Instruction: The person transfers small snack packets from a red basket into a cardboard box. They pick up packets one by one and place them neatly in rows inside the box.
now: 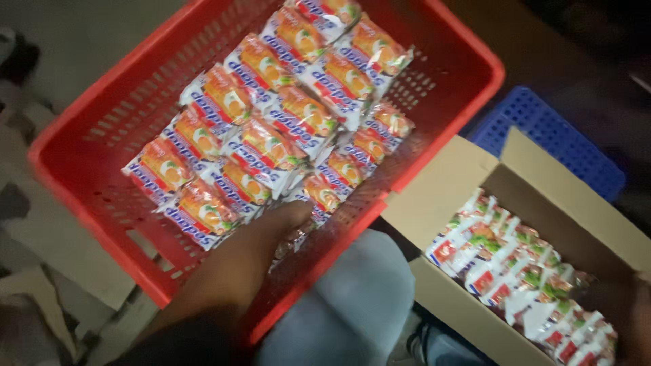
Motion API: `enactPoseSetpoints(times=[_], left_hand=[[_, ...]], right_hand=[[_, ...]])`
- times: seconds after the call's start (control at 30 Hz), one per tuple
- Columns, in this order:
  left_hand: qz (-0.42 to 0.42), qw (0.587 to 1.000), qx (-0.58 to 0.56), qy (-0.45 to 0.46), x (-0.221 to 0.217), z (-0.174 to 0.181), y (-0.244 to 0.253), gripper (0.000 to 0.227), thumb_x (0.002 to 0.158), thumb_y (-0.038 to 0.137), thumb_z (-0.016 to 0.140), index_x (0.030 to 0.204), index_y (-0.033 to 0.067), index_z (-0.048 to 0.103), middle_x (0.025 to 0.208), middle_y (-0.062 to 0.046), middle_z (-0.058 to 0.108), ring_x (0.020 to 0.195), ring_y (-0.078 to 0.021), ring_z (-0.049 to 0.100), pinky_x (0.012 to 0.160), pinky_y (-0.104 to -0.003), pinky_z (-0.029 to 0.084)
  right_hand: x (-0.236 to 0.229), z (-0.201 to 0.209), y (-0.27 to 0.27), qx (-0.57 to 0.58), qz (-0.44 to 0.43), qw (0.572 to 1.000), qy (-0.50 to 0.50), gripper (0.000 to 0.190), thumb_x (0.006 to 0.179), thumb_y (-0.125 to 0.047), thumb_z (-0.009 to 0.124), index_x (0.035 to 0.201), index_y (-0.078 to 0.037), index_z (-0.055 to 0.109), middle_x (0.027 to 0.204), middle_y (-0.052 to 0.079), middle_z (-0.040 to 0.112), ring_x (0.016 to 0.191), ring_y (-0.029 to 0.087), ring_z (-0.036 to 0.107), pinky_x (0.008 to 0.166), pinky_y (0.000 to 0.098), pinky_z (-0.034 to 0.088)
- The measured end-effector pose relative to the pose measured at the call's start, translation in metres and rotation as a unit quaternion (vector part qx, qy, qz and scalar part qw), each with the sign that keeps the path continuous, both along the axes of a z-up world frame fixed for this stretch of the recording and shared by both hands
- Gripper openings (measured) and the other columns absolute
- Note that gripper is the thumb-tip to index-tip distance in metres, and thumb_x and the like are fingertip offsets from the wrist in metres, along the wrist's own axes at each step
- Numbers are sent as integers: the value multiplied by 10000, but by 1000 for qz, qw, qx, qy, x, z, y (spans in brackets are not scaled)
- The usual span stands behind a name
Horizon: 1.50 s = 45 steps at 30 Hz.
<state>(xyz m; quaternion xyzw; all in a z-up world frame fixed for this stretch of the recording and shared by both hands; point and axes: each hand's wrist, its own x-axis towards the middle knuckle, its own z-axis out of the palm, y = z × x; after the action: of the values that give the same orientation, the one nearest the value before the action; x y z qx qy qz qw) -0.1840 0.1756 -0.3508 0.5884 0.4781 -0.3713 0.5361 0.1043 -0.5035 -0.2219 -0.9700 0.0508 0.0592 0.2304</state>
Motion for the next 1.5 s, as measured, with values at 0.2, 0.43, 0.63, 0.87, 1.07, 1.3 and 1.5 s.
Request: enactPoseSetpoints(times=[0.2, 0.43, 0.63, 0.87, 1.07, 1.3, 1.5], left_hand=[[-294, 953, 36, 63, 44, 171, -18, 265, 897, 302, 627, 703, 138, 551, 605, -79, 513, 525, -216, 439, 549, -387, 397], [-89, 995, 32, -37, 88, 273, -17, 658, 939, 642, 684, 991, -1, 819, 806, -175, 672, 626, -336, 668, 471, -443, 577], [74, 850, 191, -485, 124, 340, -61, 122, 1207, 220, 625, 1107, 150, 621, 761, -37, 566, 589, -120, 537, 525, -268, 494], [-234, 846, 104, -467, 147, 349, -236, 234, 977, 257, 708, 1177, 203, 817, 1110, -120, 814, 1118, -356, 779, 972, -508, 610], [-463, 791, 48, -397, 146, 327, -280, 298, 961, 282, 689, 1211, 158, 795, 981, -160, 803, 991, -406, 791, 841, -496, 619], [-402, 826, -78, -388, 148, 326, -299, 358, 1003, 202, 649, 1279, -7, 743, 928, -200, 772, 780, -278, 750, 724, -404, 586], [-325, 838, -219, -380, 146, 301, -302, 516, 1025, 214, 661, 1441, -84, 596, 1174, -309, 765, 979, -315, 765, 827, -404, 628]], right_hand=[[-32, 79, 65, -5, -81, 996, 43, 571, 1190, -331, 565, 1566, 92, 489, 1440, 397, 593, 1274, 588, 568, 993, 696, 410], [-58, 130, 83, -1, -55, 998, -2, 708, 1079, -553, 540, 1532, -13, 598, 1482, 282, 640, 1220, 455, 646, 1018, 579, 468], [-80, 163, 70, -34, 47, 997, 57, 325, 930, -304, 593, 1115, -129, 795, 1282, 152, 768, 1205, 347, 705, 1040, 465, 501], [-119, 205, 93, -40, 2, 974, 224, 415, 996, -236, 737, 1376, -74, 780, 1071, 284, 810, 1025, 437, 789, 896, 497, 570], [-118, 181, 73, -13, 38, 983, 176, 202, 966, -187, 753, 1024, -1, 805, 857, 229, 731, 814, 382, 730, 735, 476, 540], [-138, 227, 42, 183, -37, 979, 75, 70, 960, 27, 666, 989, 64, 718, 900, 270, 737, 752, 346, 647, 676, 479, 504], [-134, 195, 23, 418, 21, 890, -184, 150, 929, 92, 722, 955, 33, 587, 1202, 317, 757, 951, 318, 739, 796, 416, 588]])
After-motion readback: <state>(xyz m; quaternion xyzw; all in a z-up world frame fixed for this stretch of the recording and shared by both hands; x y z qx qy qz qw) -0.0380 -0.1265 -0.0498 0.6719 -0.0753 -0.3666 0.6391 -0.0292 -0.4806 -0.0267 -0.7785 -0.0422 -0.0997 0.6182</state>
